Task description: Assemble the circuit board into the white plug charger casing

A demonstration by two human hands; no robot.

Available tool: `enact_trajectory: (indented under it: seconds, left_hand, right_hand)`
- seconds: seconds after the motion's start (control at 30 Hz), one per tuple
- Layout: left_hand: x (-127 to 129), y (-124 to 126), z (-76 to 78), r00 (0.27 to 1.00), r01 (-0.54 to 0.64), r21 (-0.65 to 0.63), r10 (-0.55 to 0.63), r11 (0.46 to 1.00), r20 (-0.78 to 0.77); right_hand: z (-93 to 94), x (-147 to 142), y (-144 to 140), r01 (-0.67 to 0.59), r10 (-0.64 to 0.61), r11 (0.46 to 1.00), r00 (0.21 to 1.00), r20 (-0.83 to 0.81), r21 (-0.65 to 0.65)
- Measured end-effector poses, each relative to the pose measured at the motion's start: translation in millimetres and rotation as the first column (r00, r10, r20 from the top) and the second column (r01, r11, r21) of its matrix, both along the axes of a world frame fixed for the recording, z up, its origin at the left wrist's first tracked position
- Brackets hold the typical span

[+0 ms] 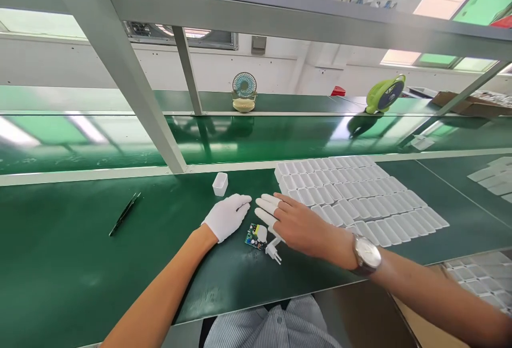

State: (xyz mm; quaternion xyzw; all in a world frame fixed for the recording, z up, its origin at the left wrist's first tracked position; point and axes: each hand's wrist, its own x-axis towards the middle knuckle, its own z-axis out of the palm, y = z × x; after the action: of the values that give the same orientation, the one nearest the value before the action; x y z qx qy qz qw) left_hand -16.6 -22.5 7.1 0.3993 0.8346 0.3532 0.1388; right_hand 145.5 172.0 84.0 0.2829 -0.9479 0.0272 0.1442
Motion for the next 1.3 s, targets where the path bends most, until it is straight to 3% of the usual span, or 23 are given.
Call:
enact_trajectory:
  seconds: [0.1, 0.3, 0.43, 0.77, 0.97, 1.13, 1.3]
  left_hand:
    - [-2, -3, 3.5, 0.999, 0.006, 0.035, -0.008, 0.999, 0.041]
    - [3, -4, 12.3, 0.993, -0.007, 0.049, 0.001, 0.999, 0.121]
    - [9, -3, 17.6, 0.983, 0.035, 0.009, -0.036, 0.999, 0.181]
    - [-1, -10, 29.8, 0.969, 0.153, -0.041, -0.141, 0.987, 0.204]
    - [0, -14, 28.8, 0.961, 0.216, -0.066, -0.200, 0.974, 0.190]
    - [4, -9, 27.4, 0.956, 0.276, -0.039, -0.270, 0.960, 0.117]
    - [7, -6, 29.7, 0.962, 0.246, -0.051, -0.237, 0.968, 0.136]
  right_hand:
    - [-6.6, 13, -10, 0.108, -0.108, 0.994, 0.993, -0.048, 0.007]
    - [-56.0, 30, -31, 0.274, -0.262, 0.954, 0.960, 0.102, -0.123]
    - [-74.3, 33, -34, 0.339, -0.324, 0.923, 0.940, 0.108, -0.182]
    - [-73.4, -2, -34, 0.391, -0.376, 0.897, 0.920, 0.109, -0.209]
    - [-77.2, -7, -38, 0.392, -0.380, 0.899, 0.920, 0.093, -0.194]
    - [-87.6, -3, -35, 0.393, -0.390, 0.882, 0.919, 0.063, -0.260]
    - [-87.5, 1, -35, 0.395, -0.386, 0.823, 0.916, 0.109, -0.409]
